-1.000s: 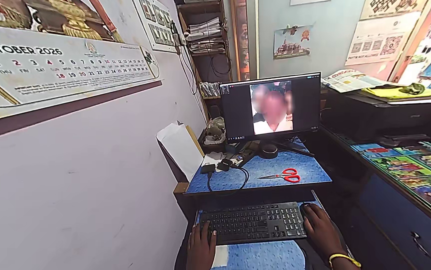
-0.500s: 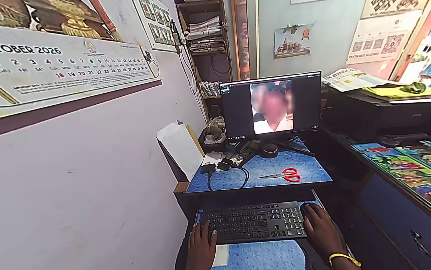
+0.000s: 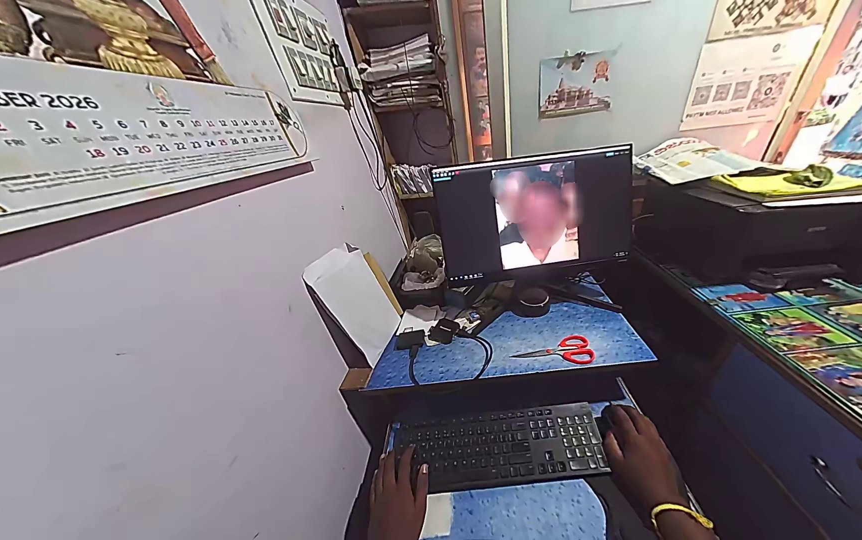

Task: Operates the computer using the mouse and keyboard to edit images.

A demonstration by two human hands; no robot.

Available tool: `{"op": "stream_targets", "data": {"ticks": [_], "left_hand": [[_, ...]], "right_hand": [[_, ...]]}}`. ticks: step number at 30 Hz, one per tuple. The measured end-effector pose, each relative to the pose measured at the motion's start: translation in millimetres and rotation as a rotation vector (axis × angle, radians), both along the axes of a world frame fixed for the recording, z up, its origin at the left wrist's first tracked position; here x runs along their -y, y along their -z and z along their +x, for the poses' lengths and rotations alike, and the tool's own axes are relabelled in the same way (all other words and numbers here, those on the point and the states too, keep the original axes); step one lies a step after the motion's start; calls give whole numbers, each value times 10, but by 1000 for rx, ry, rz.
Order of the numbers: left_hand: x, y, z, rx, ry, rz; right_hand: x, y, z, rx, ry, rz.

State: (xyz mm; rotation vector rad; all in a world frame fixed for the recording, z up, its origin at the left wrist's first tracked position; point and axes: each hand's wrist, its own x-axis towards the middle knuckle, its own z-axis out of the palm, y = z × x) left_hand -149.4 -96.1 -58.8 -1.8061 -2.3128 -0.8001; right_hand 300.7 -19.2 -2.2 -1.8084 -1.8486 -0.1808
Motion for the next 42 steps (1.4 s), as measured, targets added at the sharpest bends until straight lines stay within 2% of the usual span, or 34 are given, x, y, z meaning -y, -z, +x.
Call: {"op": "stream_targets", "data": {"ticks": [4,11,19,34,42], "left_hand": [[8,-24,-5,20,10,-20],[23,-7,-13,14,26,-13],[13,22,-18,-17,28,32],[7,44,-17,-19,15,56],[36,-15,26,20,-27,-21]], "right_hand": [[-10,15,15,22,37,-24],[8,1,21,46,-73,-54],[-18,45,26,22,26,-33],[4,18,16,19,-40,1],[-20,53,33,32,-42,14]]}}
